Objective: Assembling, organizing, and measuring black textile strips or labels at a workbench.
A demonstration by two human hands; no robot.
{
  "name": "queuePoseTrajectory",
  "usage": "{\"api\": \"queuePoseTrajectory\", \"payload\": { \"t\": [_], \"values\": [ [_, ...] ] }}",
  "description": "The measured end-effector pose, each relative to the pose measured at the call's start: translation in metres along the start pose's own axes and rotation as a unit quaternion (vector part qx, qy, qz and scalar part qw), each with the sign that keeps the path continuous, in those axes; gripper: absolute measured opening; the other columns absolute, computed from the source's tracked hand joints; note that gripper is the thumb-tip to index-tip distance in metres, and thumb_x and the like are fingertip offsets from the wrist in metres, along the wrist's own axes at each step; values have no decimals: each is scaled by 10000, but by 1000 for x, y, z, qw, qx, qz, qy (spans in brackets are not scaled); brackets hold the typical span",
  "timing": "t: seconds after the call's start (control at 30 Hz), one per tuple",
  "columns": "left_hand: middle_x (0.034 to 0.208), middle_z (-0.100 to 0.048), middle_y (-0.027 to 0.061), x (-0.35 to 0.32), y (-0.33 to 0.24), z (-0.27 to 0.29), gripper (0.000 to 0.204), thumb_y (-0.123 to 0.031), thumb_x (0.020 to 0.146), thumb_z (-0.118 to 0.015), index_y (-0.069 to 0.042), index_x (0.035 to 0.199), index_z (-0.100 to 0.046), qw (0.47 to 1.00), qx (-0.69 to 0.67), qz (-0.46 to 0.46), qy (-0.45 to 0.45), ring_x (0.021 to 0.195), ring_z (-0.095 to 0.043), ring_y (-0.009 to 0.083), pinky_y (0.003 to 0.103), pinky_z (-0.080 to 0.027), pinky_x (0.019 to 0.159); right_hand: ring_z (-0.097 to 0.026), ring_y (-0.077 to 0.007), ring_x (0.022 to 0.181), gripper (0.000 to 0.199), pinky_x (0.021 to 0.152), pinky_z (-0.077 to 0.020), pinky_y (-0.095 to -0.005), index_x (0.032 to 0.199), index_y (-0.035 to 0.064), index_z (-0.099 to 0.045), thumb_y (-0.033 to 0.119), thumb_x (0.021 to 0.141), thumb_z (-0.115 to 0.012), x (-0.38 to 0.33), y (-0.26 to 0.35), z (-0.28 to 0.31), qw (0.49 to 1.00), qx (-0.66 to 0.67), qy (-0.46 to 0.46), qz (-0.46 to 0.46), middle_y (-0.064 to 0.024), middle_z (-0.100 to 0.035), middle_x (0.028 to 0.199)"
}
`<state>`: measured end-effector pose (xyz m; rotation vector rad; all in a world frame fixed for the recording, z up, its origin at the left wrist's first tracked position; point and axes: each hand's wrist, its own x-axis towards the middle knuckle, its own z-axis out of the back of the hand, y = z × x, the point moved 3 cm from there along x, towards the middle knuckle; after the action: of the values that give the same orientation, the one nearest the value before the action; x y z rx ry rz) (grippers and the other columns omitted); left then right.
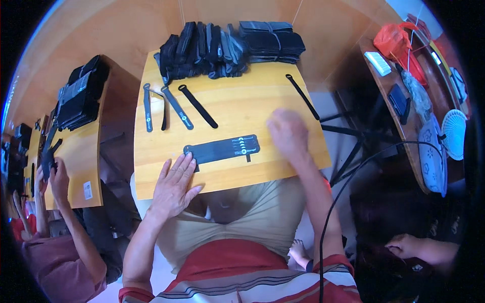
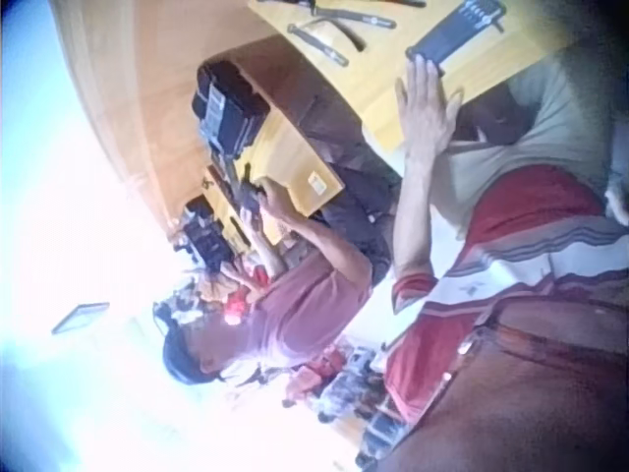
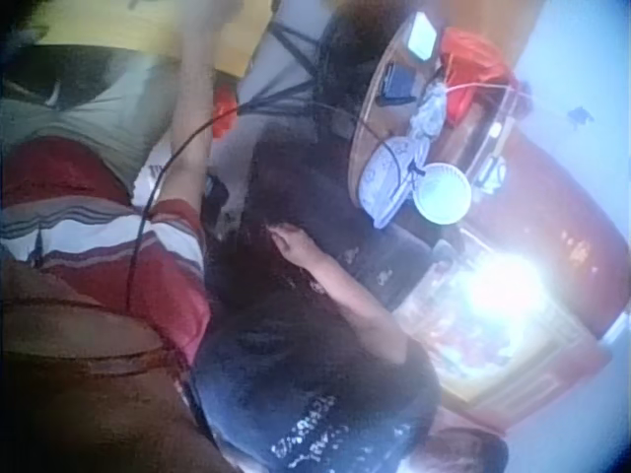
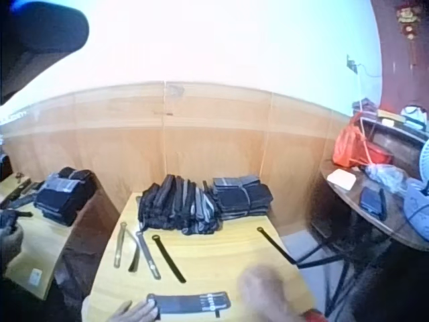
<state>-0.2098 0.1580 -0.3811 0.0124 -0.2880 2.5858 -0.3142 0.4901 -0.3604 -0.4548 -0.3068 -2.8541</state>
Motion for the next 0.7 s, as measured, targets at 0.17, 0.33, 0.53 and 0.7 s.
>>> {"api": "queuePoseTrajectory", "payload": {
  "t": [0.17,0.33,0.53,0.7],
  "values": [
    [1602,-402,141,4,-3,-2,695,-497,997,-557,-18,1493,-464,1000,3,-7,-8,1519,-316,273,482,-179,1254,-628,-390,1117,331,982,-482,-493,1193,74,-706,292,950,-650,30,-127,-26,957,-47,-103,-267,-190,-704,1091],
    [1605,-371,183,-2,-3,2,685,-501,992,-572,-29,1480,-481,1000,-15,5,-24,1509,-325,306,480,-212,1247,-670,-435,1059,275,907,-525,-543,1078,49,-734,273,950,-641,27,-150,-18,952,57,-14,-299,-246,-715,1069],
    [1555,-365,284,-9,-4,6,694,-379,907,-739,-32,1455,-493,987,-75,10,-142,1448,-363,454,521,-337,1184,-696,-462,920,227,809,-545,-555,956,23,-702,180,986,-541,9,-138,2,962,-125,1,-244,-227,-722,977],
    [1517,-412,288,-14,-41,13,711,-166,838,-817,-16,1447,-481,943,-199,-7,-265,1263,-554,411,463,-480,1062,-706,-415,860,160,763,-553,-499,992,19,-646,129,975,-530,-29,-47,44,983,78,-139,-95,-228,-696,893]
  ]
}}
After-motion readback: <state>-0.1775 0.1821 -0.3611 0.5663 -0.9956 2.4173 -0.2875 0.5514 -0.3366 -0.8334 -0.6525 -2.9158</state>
